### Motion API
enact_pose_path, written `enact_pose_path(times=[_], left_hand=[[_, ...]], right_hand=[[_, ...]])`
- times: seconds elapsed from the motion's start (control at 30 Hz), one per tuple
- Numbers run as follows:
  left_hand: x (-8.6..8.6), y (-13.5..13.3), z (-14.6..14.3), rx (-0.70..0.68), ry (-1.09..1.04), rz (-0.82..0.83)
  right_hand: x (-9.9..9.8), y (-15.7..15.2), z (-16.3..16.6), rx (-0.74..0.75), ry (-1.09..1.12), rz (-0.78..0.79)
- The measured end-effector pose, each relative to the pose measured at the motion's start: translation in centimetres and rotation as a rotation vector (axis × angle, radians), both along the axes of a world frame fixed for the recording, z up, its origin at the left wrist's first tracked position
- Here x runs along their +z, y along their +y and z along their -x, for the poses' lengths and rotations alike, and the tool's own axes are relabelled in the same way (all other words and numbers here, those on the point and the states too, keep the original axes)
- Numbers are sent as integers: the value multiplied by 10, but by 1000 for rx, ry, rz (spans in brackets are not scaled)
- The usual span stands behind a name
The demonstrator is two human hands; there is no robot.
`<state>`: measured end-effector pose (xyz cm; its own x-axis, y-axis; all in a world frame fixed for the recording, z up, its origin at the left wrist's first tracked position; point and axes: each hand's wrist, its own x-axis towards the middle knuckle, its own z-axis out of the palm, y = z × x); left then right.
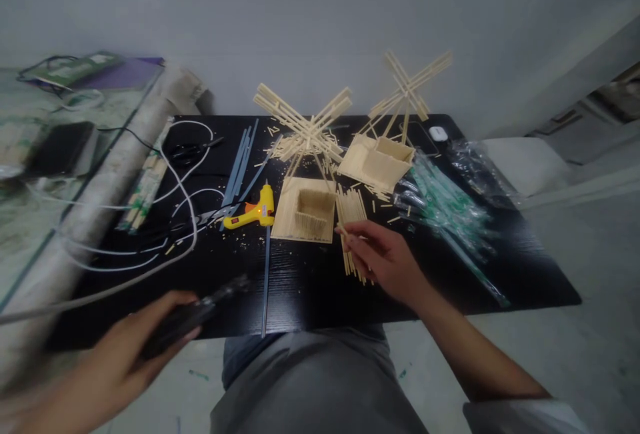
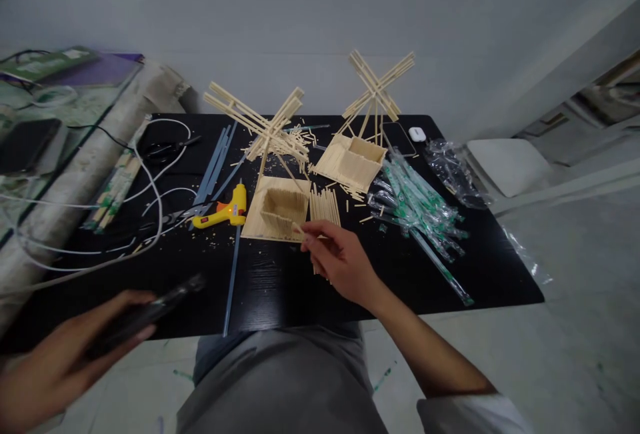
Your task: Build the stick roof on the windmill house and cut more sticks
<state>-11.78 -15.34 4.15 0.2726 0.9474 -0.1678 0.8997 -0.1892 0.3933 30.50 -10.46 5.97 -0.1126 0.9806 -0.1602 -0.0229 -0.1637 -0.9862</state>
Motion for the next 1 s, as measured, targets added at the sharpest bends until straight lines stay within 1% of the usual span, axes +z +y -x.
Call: enact_pose_path(times=[0.03,0.07,0.17,0.23,0.3,0.4,0.6,0.83,1.0], left_hand=[[1,4,-22,-60,-94,18],[3,9,-44,-101,-160,-3],[8,30,-99,-134,-289,-100],[9,42,-123,-169,-313,-146],[8,50,-138,-192,-332,-159],[3,52,-149,-196,-373,-119],[-7,45,-155,-151,-405,-37],[-3,45,-161,-139,-428,-6],[-2,45,-166,-119,-340,-67]], right_hand=[[1,-3,4,25,24,-2],[3,-5,8,45,46,-12],[5,-9,19,68,71,-56],[5,-9,23,56,54,-80],[4,-9,25,33,40,-101],[1,-8,24,23,34,-122],[-5,-7,21,47,17,-122],[-6,-10,20,58,43,-110],[-6,-9,23,52,77,-57]])
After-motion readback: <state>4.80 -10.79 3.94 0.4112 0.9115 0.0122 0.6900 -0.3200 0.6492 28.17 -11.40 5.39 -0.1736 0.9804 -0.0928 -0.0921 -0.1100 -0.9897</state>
